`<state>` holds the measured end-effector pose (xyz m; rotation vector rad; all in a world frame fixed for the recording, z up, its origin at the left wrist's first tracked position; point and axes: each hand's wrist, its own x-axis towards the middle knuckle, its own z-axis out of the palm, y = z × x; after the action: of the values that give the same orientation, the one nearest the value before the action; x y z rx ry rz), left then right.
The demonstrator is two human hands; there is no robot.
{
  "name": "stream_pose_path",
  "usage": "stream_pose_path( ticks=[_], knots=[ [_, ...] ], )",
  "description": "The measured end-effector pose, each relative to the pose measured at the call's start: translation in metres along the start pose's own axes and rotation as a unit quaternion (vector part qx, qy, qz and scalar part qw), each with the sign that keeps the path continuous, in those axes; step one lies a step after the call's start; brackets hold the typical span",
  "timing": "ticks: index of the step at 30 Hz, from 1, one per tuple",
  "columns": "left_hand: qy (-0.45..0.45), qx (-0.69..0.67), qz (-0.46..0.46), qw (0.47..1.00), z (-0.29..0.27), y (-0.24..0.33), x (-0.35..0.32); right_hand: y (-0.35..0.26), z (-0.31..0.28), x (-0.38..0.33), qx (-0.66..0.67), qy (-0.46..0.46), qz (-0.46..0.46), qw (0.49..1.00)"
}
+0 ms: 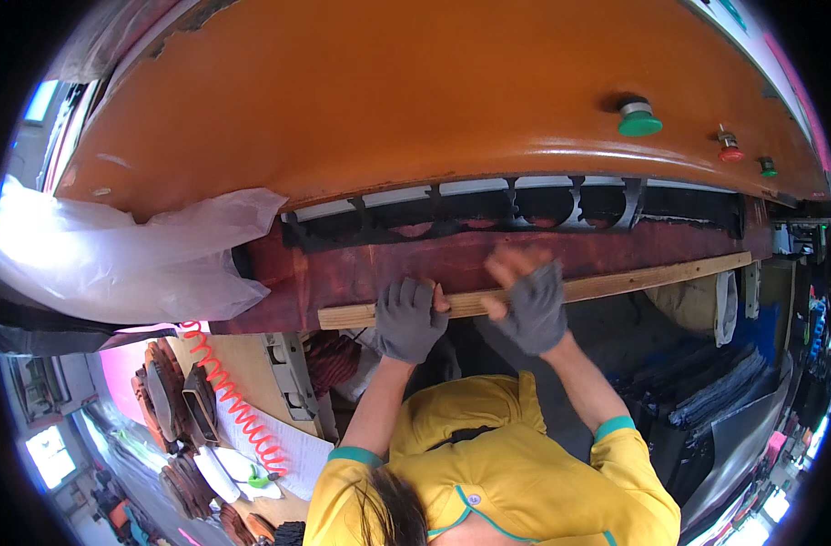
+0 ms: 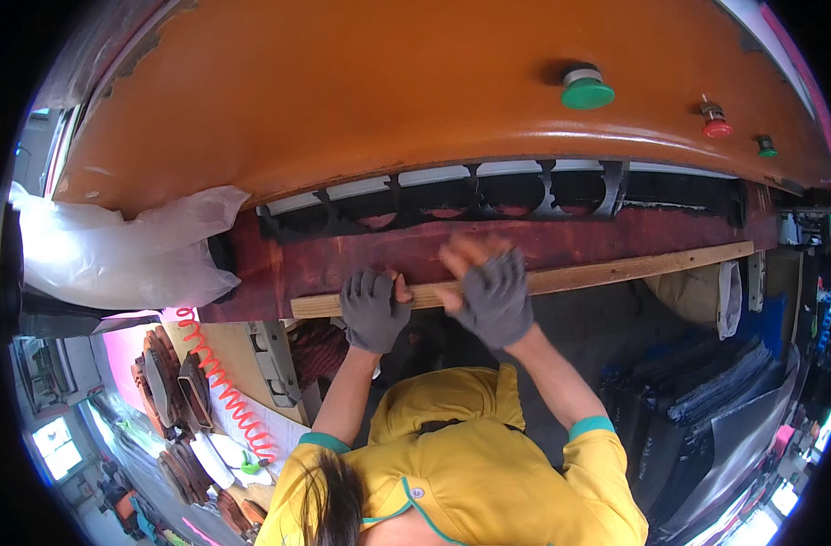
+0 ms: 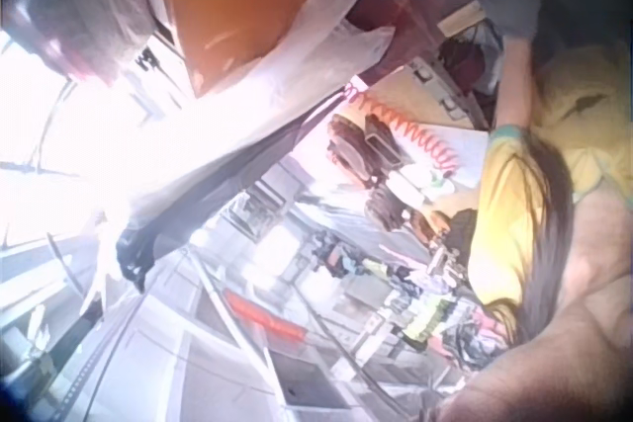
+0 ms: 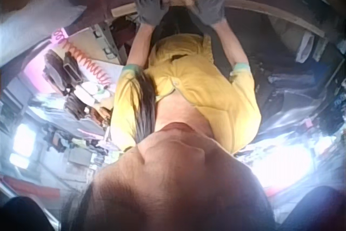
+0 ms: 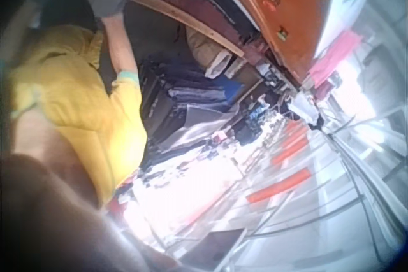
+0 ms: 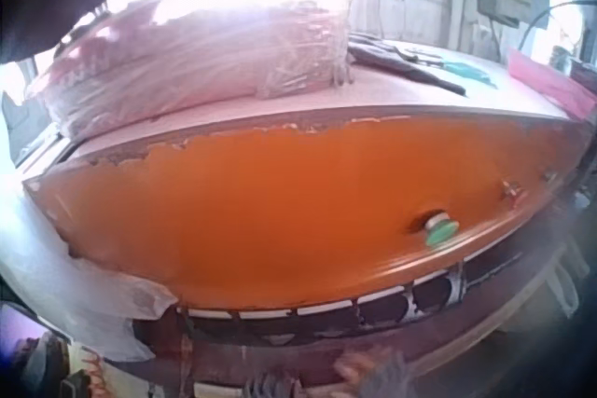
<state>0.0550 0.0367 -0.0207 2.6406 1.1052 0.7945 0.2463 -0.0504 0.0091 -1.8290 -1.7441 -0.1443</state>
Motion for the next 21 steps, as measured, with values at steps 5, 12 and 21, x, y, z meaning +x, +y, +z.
stream_pose_path(
  ticks=[5,12,21],
  knots=[
    [-0.019,0.054,-0.003,0.998,-0.001,0.005,0.001,-0.004,0.026,-0.028,0.011,-0.080,0.017,0.997],
    [-0.009,0.048,-0.028,0.998,0.000,0.009,0.005,-0.013,0.037,-0.017,-0.051,-0.027,0.061,0.996],
    [-0.017,-0.052,-0.060,0.997,-0.023,0.027,-0.027,-0.037,0.016,-0.045,0.033,-0.007,0.092,0.995]
  ],
)
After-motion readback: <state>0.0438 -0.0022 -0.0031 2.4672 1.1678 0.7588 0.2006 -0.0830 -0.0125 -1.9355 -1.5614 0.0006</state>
